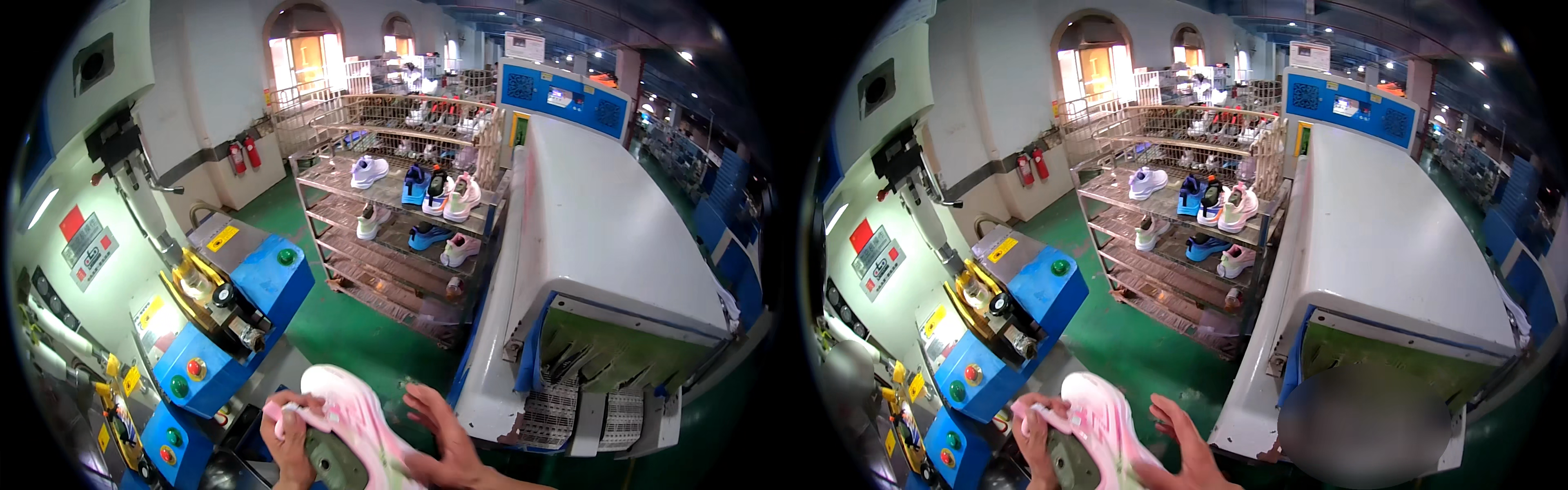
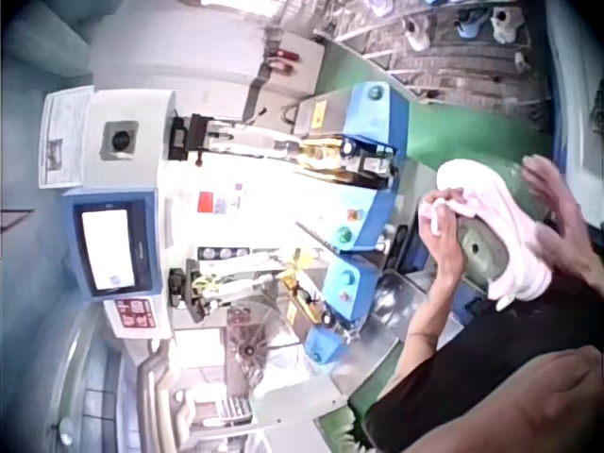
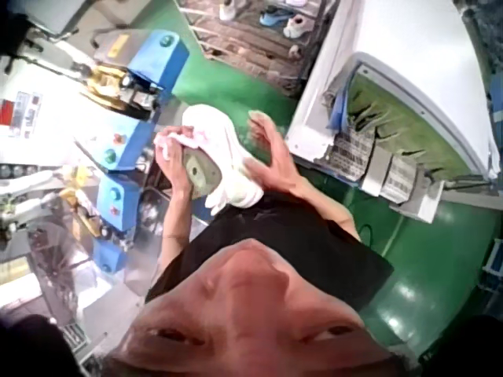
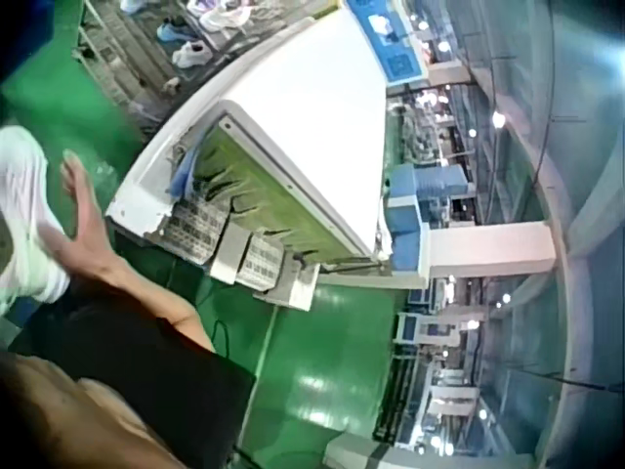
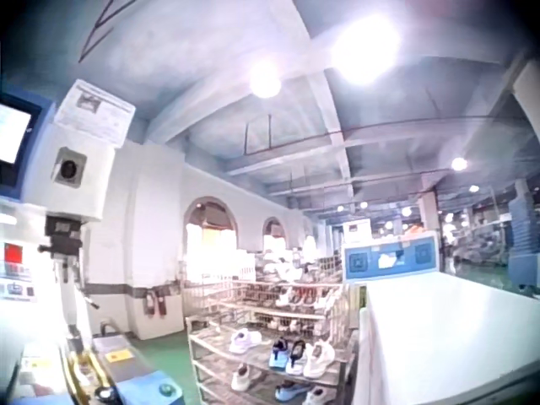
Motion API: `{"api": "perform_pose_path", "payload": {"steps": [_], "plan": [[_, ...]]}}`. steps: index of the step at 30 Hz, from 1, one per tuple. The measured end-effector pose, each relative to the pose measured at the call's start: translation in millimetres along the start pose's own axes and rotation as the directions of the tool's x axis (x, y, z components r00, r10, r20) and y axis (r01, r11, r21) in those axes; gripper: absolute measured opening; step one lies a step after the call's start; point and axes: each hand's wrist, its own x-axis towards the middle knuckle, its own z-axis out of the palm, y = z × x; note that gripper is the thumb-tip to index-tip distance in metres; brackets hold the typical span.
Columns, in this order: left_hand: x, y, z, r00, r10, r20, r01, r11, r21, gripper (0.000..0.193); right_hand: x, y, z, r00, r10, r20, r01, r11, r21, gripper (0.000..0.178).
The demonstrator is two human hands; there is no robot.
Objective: The person processes shoes by picking them up from a conveyor, mounting them onto a pressing machine mold, pressing control buttons to operate the press, and placing them into an adjacent machine.
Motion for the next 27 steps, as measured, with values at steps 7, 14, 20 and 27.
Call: {"api": "perform_pose_path", "payload": {"steps": [7, 14, 20, 27], "plan": [[54, 16, 58, 0.963, -0.263, 0.054, 0.263, 0.965, 0.011, 0.024, 16, -2, 22, 0.816, -0.577, 0.024, 0.452, 0.612, -0.649, 0.068], [93, 15, 36, 0.887, -0.403, 0.224, 0.433, 0.896, -0.103, 0.036, 34, -2, 54, 0.858, -0.513, -0.009, 0.336, 0.576, -0.745, 0.068], [97, -7, 25, 0.879, -0.438, 0.187, 0.445, 0.895, 0.006, 0.033, 38, 24, 62, 0.961, -0.258, -0.096, 0.174, 0.841, -0.513, 0.063], [114, 36, 58, 0.645, 0.18, 0.742, -0.243, 0.97, -0.024, 0.026, 19, 64, 43, 0.859, -0.458, -0.229, 0.286, 0.8, -0.528, 0.058]]}}
